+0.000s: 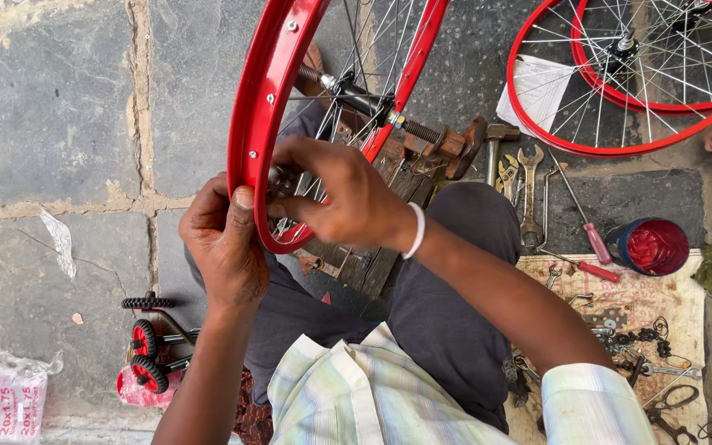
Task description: The person inserts metal spokes into the hub and rim of a red bicycle wheel, threading them through the holes by hand and securing them with small metal nuts.
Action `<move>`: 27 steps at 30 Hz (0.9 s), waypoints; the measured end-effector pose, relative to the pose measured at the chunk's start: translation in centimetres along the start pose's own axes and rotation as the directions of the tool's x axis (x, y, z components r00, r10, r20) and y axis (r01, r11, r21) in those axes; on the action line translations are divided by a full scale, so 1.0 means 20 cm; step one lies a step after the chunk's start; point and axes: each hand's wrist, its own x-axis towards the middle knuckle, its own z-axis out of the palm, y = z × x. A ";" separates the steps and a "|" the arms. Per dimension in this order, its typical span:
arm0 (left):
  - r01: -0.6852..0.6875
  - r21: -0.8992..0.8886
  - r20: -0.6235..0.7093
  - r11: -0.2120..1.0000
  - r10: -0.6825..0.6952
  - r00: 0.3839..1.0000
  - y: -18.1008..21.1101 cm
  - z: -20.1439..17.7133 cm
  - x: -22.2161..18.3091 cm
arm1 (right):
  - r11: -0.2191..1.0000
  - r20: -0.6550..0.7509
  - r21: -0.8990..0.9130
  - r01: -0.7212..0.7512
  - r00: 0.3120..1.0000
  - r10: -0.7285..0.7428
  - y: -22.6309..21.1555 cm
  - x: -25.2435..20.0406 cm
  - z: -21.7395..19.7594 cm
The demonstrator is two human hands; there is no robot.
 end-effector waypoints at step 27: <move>-0.013 -0.055 0.014 0.998 0.013 1.000 0.06 0.05 0.04 | 0.995 -0.175 -0.094 -0.044 0.984 0.027 -0.12 0.04 0.03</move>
